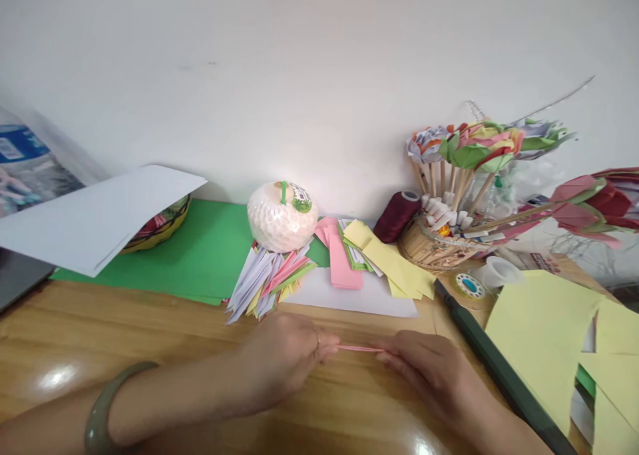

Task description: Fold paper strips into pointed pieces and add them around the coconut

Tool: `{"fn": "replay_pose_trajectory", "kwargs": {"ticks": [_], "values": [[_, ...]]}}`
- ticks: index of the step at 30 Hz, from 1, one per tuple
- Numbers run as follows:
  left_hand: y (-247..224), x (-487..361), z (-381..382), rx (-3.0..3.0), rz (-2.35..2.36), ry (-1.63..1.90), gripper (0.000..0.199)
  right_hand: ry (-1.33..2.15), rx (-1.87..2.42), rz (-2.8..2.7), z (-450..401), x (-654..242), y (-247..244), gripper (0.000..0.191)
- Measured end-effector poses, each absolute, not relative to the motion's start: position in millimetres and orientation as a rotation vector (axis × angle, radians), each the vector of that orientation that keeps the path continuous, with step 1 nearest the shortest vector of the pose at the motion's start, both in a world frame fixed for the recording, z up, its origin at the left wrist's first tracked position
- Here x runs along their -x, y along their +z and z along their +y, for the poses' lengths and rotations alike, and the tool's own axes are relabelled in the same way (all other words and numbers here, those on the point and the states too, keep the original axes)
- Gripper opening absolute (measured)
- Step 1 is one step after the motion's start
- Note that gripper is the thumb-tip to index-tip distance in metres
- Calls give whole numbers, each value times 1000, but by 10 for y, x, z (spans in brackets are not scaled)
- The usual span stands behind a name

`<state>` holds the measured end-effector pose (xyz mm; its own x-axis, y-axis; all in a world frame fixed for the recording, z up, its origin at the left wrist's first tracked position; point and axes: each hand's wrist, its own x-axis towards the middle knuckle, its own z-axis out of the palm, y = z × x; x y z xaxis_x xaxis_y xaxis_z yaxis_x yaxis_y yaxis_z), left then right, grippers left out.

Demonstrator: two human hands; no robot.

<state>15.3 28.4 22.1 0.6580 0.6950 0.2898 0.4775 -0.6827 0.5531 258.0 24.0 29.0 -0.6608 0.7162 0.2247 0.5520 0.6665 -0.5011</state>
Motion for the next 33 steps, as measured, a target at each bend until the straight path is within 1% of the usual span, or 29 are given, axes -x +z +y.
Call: {"fn": "replay_pose_trajectory", "kwargs": {"ticks": [3, 5, 7, 10, 13, 15, 20, 24, 27, 28, 30, 31, 33], "values": [[314, -156, 286, -2465, 915, 886, 41, 467, 1033, -2442, 214, -2611, 268, 31], [390, -159, 289, -2475, 854, 923, 44, 491, 1012, -2428, 204, -2621, 285, 32], [458, -148, 292, -2471, 785, 904, 44, 566, 976, -2408, 209, -2628, 312, 36], [514, -90, 278, -2412, 765, 804, 39, 671, 902, -2388, 232, -2632, 337, 40], [509, -18, 216, -2327, 826, 656, 36, 710, 864, -2391, 236, -2618, 340, 38], [486, 16, 154, -2287, 879, 630, 32, 724, 877, -2400, 219, -2597, 340, 36], [479, 111, 29, -2238, 985, 884, 18, 821, 993, -2365, 184, -2585, 348, 37], [560, 332, 26, -2239, 1147, 999, 16, 923, 1136, -2221, 210, -2597, 342, 39], [590, 457, 38, -2328, 1240, 1082, 14, 886, 1129, -2211, 197, -2530, 324, 42], [584, 460, 37, -2372, 1238, 1085, 15, 861, 1105, -2230, 180, -2494, 316, 43], [550, 398, 27, -2461, 1179, 1038, 32, 834, 1050, -2274, 133, -2423, 299, 43], [528, 343, 20, -2490, 1134, 1008, 35, 831, 1018, -2297, 107, -2393, 290, 42], [491, 222, 8, -2525, 972, 1003, 19, 827, 966, -2333, 65, -2360, 272, 41]]}}
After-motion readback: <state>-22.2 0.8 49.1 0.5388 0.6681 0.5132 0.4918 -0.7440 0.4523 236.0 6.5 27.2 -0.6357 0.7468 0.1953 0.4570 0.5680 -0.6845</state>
